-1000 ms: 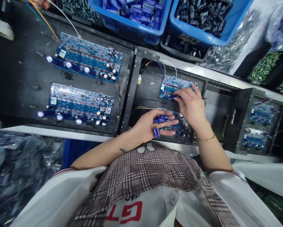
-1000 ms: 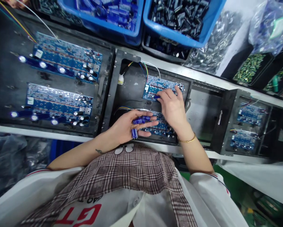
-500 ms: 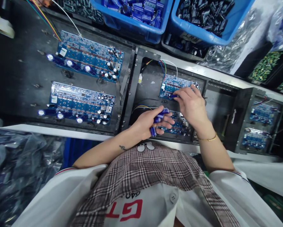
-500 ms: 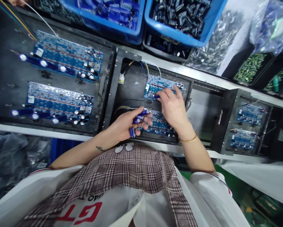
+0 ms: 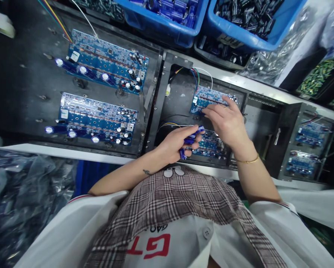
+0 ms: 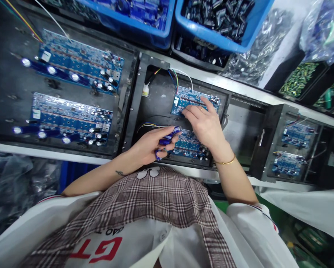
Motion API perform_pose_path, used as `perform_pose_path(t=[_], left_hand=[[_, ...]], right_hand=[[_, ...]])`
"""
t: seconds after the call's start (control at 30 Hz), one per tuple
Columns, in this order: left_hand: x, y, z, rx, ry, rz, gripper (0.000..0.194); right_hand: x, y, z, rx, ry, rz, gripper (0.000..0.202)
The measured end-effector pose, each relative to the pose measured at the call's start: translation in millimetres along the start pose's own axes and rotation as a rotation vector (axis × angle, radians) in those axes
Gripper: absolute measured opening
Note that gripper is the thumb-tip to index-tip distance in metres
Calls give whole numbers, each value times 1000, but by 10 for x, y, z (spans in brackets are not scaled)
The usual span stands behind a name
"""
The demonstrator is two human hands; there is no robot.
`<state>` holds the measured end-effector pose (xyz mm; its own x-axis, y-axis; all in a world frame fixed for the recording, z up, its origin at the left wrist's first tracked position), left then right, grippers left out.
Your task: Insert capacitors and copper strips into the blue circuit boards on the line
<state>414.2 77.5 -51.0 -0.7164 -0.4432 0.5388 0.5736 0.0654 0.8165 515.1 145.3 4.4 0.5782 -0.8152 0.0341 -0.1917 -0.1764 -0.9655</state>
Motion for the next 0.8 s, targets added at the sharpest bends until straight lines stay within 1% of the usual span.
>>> perform_pose_path(t=[0.07,0.13,0.2,0.27,0.33,0.43,0.5,0.63,0.8], left_hand=[[8,33,28,3,21,-19,18],[11,61,44,24,33,-42,19],[8,59,48,39,32,-45,19],[3,22,38,41,15,-16,19],[1,-17,19,40,-13,11,23],[4,-41,-15,36,-52,13,24],[7,-40,-31,29,-63,-5,24],[3,-18,-53,21,-59,-61,36],[-8,-61,-64,1,-48,-25,43]], right_hand=[[28,-139,-75,-111,15,45,28],[34,-221,-192,-229,13,26,26],[4,-235,-276,-259,18,-1,20],[-60,-209,-243,-190,75,30,16],[-143,-119,-133,-112,150,65,15],[-262,72,-17,-53,195,46,15],[-301,136,2,-32,201,35,16],[-315,125,-50,7,191,14,18],[-361,66,-121,64,152,-41,18]])
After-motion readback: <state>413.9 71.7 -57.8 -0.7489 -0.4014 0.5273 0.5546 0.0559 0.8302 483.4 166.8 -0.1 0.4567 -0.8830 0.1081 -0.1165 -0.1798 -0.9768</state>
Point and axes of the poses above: each hand's wrist, its own x-axis away from the middle knuckle, its own y-axis out of the palm, z = x × y, the point moved 9 cm from there along -x, towards the middle knuckle, and after that the axes turned 7 degrees about -z, right-handed, at the moved point
